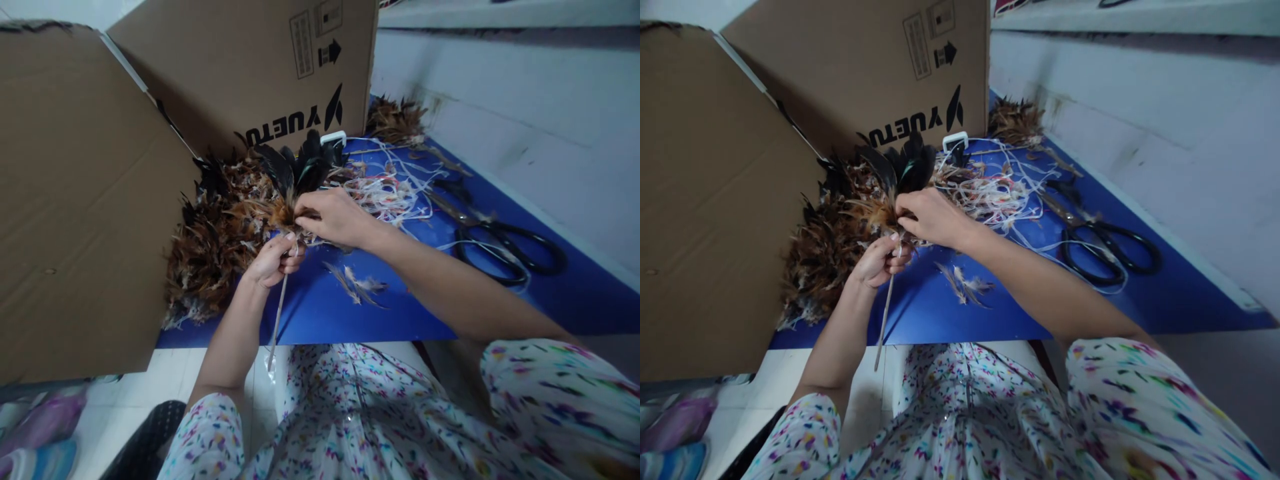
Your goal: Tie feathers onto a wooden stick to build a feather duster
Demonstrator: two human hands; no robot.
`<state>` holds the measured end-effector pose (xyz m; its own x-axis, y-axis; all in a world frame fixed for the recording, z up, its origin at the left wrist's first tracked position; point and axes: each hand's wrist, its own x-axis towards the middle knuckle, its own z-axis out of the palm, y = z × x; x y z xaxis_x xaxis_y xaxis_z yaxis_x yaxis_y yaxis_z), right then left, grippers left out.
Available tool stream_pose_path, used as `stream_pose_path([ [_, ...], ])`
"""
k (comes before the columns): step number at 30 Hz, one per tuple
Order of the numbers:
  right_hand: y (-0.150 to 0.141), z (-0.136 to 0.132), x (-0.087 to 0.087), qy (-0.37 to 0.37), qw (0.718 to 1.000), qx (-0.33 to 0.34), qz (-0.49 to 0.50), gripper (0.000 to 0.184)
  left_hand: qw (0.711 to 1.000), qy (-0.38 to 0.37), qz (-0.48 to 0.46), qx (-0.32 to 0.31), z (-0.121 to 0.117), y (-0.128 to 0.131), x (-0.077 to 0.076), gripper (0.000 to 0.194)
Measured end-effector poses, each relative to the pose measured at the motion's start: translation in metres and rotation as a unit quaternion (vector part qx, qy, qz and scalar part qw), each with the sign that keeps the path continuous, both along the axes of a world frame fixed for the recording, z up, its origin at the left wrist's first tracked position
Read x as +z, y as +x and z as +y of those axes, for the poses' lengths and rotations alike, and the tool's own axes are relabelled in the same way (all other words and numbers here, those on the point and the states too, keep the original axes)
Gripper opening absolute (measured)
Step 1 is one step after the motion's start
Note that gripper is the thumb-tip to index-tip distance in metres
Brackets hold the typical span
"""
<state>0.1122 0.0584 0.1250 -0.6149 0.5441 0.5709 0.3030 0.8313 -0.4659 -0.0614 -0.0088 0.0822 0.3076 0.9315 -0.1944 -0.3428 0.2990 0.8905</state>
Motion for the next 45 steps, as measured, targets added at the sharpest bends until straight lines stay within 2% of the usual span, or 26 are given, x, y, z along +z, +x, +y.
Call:
stream_pose_path([
  [4, 0.009, 0.001, 0.011, -0.03, 0.99, -0.082, 0.113, 0.025, 1.0, 0.015, -0.012, 0.017, -0.002, -0.003, 0.006, 0.039],
  [7, 0.014, 0.002, 0.015, -0.098, 0.98, -0.121, 0.127, 0.021, 0.999, 0.018, -0.018, 0.031, -0.003, -0.006, 0.01, 0.035],
  [12, 0.001, -0.002, 0.0, -0.247, 0.968, 0.018, 0.034, 0.03, 0.998, 0.02, -0.011, 0.051, -0.002, -0.007, 0.009, 0.034],
  [14, -0.009, -0.006, -0.007, -0.269, 0.962, 0.035, 0.035, 0.029, 0.998, 0.019, -0.004, 0.052, -0.002, -0.006, 0.007, 0.038],
  [21, -0.019, -0.007, -0.019, -0.26, 0.964, 0.012, 0.052, 0.023, 0.999, 0.005, 0.008, 0.035, -0.002, -0.003, 0.008, 0.036],
  [30, -0.018, -0.008, -0.019, -0.225, 0.973, -0.042, 0.005, 0.017, 0.999, -0.007, 0.024, 0.022, -0.001, -0.003, 0.007, 0.04],
  [34, -0.018, -0.01, -0.018, -0.182, 0.981, -0.064, -0.011, 0.018, 0.999, -0.001, 0.032, 0.023, -0.001, -0.004, 0.007, 0.041],
  [38, -0.02, -0.012, -0.018, -0.136, 0.987, -0.083, -0.016, 0.022, 0.998, 0.001, 0.041, 0.057, -0.001, -0.005, 0.008, 0.042],
  [42, -0.021, -0.013, -0.02, -0.171, 0.983, -0.063, 0.0, 0.022, 0.996, -0.006, 0.025, 0.084, 0.0, -0.007, 0.008, 0.044],
  [45, -0.021, -0.012, -0.02, -0.255, 0.966, 0.025, 0.042, 0.023, 0.995, 0.001, 0.01, 0.096, 0.001, -0.009, 0.01, 0.039],
])
